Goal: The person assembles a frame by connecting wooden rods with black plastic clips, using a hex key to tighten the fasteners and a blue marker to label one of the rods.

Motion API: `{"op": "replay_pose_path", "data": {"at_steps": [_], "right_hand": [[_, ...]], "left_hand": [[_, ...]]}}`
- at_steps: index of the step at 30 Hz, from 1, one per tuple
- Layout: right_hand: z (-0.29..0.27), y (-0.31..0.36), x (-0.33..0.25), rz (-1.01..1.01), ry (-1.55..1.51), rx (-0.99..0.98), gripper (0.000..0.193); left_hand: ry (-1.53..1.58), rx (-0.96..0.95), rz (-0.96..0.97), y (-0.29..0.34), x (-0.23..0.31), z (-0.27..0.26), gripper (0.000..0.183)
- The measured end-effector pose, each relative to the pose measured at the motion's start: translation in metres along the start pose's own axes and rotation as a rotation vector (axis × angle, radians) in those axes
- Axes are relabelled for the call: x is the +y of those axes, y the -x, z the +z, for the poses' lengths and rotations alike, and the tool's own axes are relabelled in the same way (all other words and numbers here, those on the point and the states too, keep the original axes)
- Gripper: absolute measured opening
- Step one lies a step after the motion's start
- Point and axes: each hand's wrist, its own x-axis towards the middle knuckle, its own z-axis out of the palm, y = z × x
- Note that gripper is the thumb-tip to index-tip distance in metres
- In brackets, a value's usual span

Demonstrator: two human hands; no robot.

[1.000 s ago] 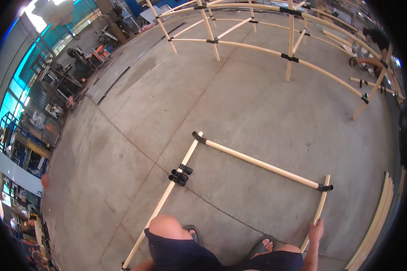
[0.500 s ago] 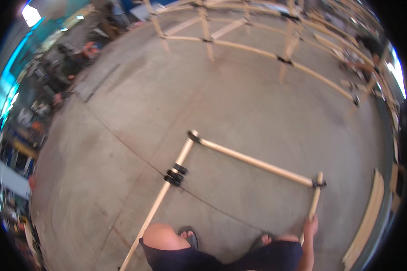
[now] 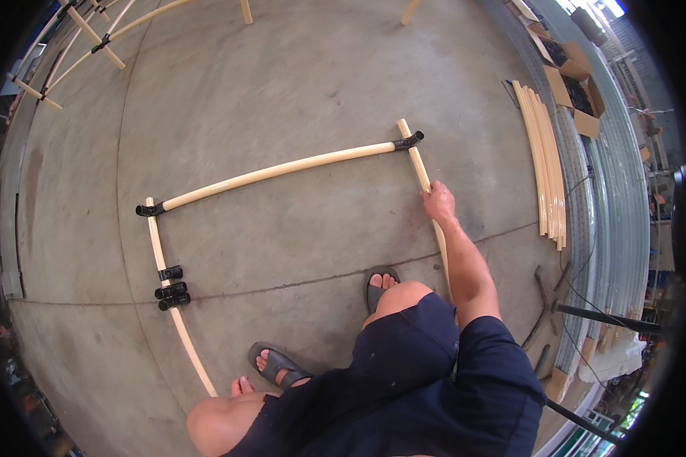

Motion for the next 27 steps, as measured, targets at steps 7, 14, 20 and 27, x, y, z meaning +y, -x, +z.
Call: {"op": "replay_pose_path", "data": {"at_steps": [7,14,20,27], "right_hand": [[-0.001,0.001,-0.018,-0.024,-0.005,0.039,0.039],[-0.006,-0.006,-0.015,-0.059,-0.065,0.025,0.045],[-0.014,-0.002,0.004,0.010,-0.162,-0.007,0.051],[-0.014,-0.010,-0.005,-0.016,-0.130,-0.061,0.051]], "left_hand": [[0.025,0.055,-0.022,0.014,-0.008,0.033,0.028],[0.081,0.016,-0.002,-0.002,-0.015,0.025,0.028],[-0.005,-0.019,0.044,-0.020,0.004,0.000,0.030],[-0.039,-0.078,0.111,-0.039,0.037,-0.018,0.029]]}}
